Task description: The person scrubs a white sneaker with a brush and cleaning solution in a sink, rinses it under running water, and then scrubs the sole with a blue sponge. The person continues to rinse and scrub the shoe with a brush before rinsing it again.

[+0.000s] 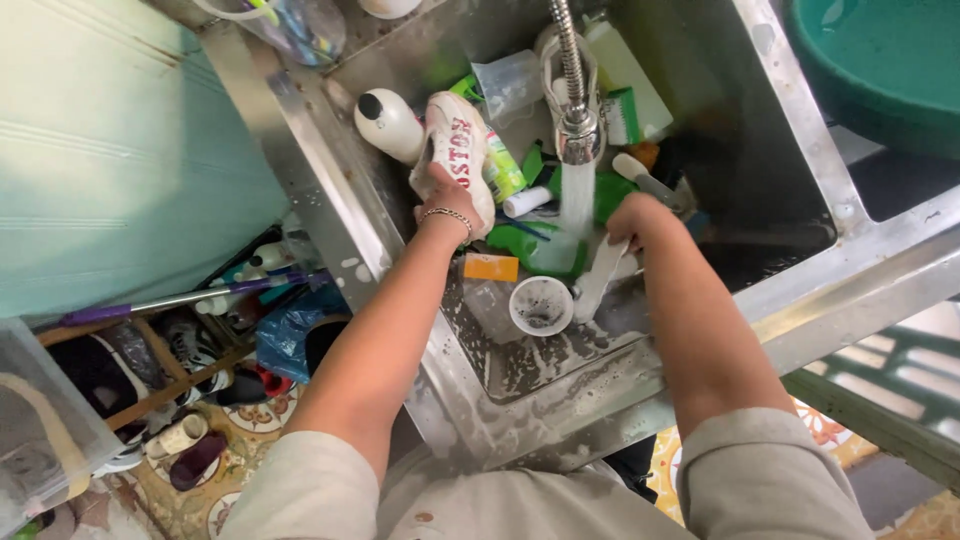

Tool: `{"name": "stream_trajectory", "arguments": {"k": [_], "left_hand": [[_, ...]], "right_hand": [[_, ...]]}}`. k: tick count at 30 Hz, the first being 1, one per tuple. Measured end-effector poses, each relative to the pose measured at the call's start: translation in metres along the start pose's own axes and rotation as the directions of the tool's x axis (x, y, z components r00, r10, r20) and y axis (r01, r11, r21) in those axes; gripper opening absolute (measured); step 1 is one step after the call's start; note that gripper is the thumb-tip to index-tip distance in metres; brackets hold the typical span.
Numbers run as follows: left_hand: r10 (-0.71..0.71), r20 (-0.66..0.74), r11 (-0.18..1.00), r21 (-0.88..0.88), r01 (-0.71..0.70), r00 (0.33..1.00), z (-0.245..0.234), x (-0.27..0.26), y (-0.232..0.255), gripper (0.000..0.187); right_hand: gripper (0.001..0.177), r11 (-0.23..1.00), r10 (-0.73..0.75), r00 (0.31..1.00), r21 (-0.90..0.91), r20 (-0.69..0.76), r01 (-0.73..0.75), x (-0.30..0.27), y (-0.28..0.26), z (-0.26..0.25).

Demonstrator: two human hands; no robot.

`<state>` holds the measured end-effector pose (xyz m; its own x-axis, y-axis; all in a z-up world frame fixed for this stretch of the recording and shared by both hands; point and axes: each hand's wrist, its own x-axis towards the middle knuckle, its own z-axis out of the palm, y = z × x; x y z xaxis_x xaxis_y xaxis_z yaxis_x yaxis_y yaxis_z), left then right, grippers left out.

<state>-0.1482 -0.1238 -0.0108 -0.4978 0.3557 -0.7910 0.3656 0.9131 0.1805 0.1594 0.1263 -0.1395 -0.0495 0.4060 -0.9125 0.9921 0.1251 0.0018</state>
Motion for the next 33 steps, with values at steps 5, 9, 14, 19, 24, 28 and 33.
{"name": "stream_trajectory", "arguments": {"k": [5, 9, 14, 19, 24, 28, 33], "left_hand": [[0.126, -0.069, 0.99, -0.047, -0.13, 0.99, 0.017, 0.01, 0.008, 0.16], [0.289, -0.256, 0.938, -0.116, -0.326, 0.922, -0.029, -0.093, 0.03, 0.11], [0.382, -0.479, 0.779, -0.294, -0.554, 0.791, -0.047, -0.189, 0.016, 0.064], [0.651, -0.57, 0.612, 0.004, -0.791, 0.502, -0.051, -0.276, -0.026, 0.06], [0.807, -0.537, 0.48, 0.357, -0.801, 0.244, -0.015, -0.312, -0.071, 0.037], [0.827, -0.524, 0.492, 0.504, -0.71, 0.201, 0.021, -0.327, -0.114, 0.028], [0.751, -0.596, 0.604, 0.45, -0.658, 0.283, 0.086, -0.352, -0.147, 0.032]], "right_hand": [[0.088, 0.775, -0.192, 0.9, 0.502, -0.392, 0.384, -0.137, -0.022, -0.041], [0.061, 0.372, -0.167, 0.823, 0.739, -0.543, 0.562, -0.172, -0.033, -0.033], [0.077, -0.097, -0.089, 0.861, 0.865, -0.501, 0.493, -0.187, -0.052, -0.02], [0.058, -0.18, -0.123, 0.915, 0.916, -0.383, 0.359, -0.233, -0.072, -0.012], [0.082, -0.35, -0.482, 0.851, 0.936, -0.207, 0.03, -0.304, -0.094, -0.013], [0.052, -0.395, -0.596, 0.789, 0.91, -0.151, -0.124, -0.178, -0.097, 0.004], [0.077, -0.367, -0.451, 0.852, 0.925, -0.267, 0.096, -0.196, -0.1, 0.028]]}}
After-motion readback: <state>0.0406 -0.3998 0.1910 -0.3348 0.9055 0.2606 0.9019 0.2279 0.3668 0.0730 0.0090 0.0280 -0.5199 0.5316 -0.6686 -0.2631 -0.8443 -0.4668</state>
